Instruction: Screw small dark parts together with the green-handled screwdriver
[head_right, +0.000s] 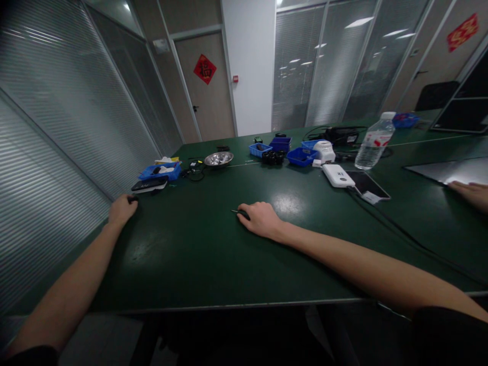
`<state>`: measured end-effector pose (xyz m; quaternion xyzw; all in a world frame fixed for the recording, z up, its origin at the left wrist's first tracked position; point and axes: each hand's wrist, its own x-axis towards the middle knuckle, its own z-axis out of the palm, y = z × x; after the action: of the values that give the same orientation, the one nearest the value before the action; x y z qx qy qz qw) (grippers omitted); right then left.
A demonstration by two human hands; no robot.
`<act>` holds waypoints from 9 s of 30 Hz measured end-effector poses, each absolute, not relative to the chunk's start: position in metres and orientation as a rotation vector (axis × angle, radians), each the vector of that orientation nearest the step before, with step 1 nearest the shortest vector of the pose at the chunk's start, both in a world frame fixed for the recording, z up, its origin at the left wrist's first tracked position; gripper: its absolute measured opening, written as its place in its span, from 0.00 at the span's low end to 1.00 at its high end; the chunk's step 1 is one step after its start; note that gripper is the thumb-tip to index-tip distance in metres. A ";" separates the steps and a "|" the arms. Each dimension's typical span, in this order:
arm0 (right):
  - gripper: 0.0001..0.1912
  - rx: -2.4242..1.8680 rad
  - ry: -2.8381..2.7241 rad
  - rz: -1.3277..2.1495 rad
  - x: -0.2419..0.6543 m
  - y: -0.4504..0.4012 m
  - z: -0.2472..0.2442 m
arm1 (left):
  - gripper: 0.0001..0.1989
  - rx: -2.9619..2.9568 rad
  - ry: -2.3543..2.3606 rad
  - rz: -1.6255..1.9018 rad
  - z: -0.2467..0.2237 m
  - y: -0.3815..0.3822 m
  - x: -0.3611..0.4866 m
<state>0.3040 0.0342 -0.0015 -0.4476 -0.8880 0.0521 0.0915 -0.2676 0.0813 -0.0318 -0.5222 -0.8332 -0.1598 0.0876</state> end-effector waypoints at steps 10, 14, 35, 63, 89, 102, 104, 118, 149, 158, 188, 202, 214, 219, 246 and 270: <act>0.23 -1.330 -2.632 0.168 0.305 0.034 -0.001 | 0.16 -1.705 -2.414 -0.471 -0.017 0.082 -0.249; 0.24 -1.304 -2.631 0.154 0.305 0.034 -0.002 | 0.13 -1.976 -2.315 -0.481 -0.004 0.091 -0.209; 0.23 -0.937 -2.656 0.151 0.307 0.034 -0.008 | 0.11 -3.131 -1.127 -0.849 -0.016 0.023 0.013; 0.21 -0.862 -2.595 0.152 0.308 0.034 -0.011 | 0.11 -3.118 -1.110 -0.844 -0.014 0.021 0.015; 0.21 -0.700 -2.693 0.193 0.309 0.036 -0.012 | 0.11 -3.148 -1.167 -0.914 -0.014 0.021 0.012; 0.22 -0.680 -2.680 0.186 0.309 0.033 -0.008 | 0.13 -3.294 -1.526 -1.043 -0.012 0.029 0.007; 0.22 -0.661 -2.692 0.206 0.310 0.034 -0.008 | 0.13 -3.293 -1.502 -1.046 -0.014 0.028 0.007; 0.22 -0.634 -2.724 0.208 0.309 0.032 -0.006 | 0.14 -3.232 -1.350 -0.981 -0.017 0.026 0.010; 0.22 -1.022 -2.580 0.064 0.304 0.032 -0.011 | 0.37 -3.440 -1.542 -1.208 -0.018 0.024 0.022; 0.21 -0.902 -2.605 0.160 0.306 0.027 -0.006 | 0.30 -3.287 -1.524 -1.130 -0.015 0.023 0.020; 0.22 -0.654 -2.692 0.135 0.305 0.032 -0.012 | 0.23 -3.342 -1.476 -0.930 -0.015 0.021 0.024; 0.22 -1.213 -2.483 0.110 0.305 0.035 -0.010 | 0.36 -3.366 -1.457 -1.259 -0.018 0.021 0.023; 0.23 -1.282 -2.494 0.142 0.303 0.035 -0.006 | 0.11 -3.085 -1.455 -1.015 -0.015 0.021 0.021; 0.22 -1.240 -2.505 0.170 0.304 0.036 -0.007 | 0.13 -3.112 -1.351 -0.914 -0.012 0.020 0.026; 0.21 -1.179 -2.524 0.194 0.307 0.036 -0.009 | 0.24 -1.838 -2.327 -0.414 -0.019 0.085 -0.224; 0.22 -1.181 -2.552 0.159 0.307 0.034 -0.006 | 0.25 -1.528 -2.531 -0.425 -0.026 0.095 -0.242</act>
<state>0.3069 0.0340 -0.0063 -0.4136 -0.8942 0.0559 0.1618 -0.2424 0.0951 -0.0256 -0.5099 -0.8449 -0.1419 0.0771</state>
